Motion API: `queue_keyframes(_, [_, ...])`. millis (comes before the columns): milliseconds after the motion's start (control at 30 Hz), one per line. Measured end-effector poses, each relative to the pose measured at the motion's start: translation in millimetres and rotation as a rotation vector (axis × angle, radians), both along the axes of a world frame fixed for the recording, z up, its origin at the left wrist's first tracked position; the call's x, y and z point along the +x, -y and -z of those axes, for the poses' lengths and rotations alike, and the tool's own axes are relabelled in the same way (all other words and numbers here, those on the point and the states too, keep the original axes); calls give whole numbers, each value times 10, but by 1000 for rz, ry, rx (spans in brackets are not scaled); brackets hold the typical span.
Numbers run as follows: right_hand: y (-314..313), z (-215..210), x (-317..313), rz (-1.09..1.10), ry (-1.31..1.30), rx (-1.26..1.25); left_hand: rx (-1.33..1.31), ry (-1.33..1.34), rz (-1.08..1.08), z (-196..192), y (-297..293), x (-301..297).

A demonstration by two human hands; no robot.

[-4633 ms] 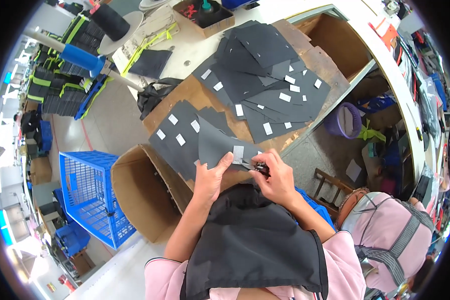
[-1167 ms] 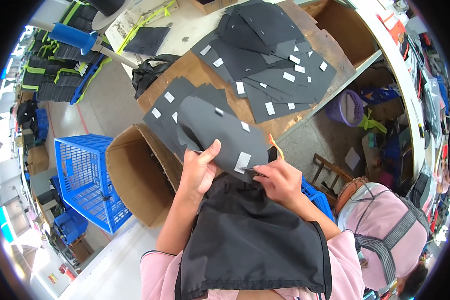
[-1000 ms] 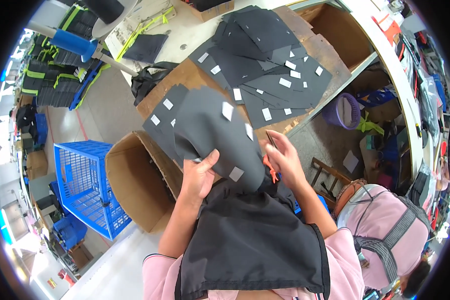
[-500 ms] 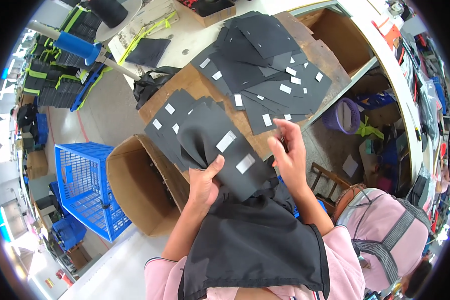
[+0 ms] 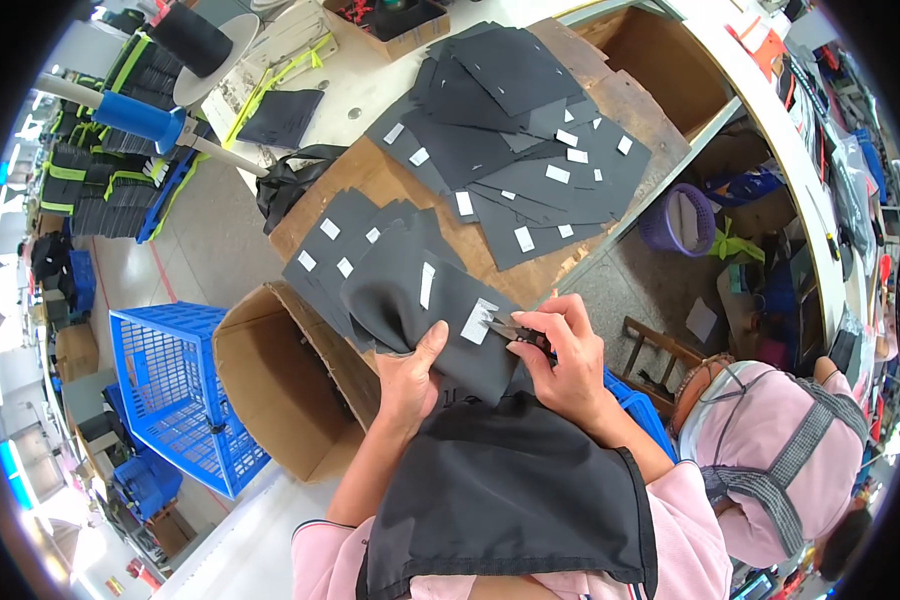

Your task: The person is using scissors to trim excess material or threads from small black fabric pieces with white rectangular markings.

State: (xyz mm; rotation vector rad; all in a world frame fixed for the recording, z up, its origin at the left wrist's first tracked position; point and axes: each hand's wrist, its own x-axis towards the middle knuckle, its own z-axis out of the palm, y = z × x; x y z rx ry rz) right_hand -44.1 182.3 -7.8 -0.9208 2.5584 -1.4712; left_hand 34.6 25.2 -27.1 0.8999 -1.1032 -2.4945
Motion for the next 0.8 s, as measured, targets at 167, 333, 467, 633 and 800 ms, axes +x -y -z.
queue_keyframes(167, [15, 30, 16, -7, -33, 17, -4, 6, 14, -28, 3, 18])
queue_keyframes(333, [35, 50, 21, -13, -119, 7, 16, 30, 9, -34, 20, 51])
queue_keyframes(467, [-7, 32, 55, 25, -92, -17, 30, 47, -3, -44, 28, 59])
queue_keyframes(633, [25, 4, 9, -39, -67, -22, 3, 36, -9, -31, 18, 48])
queue_keyframes(800, [12, 25, -88, 75, 45, -80, -6, 56, -11, 6, 21, 47])
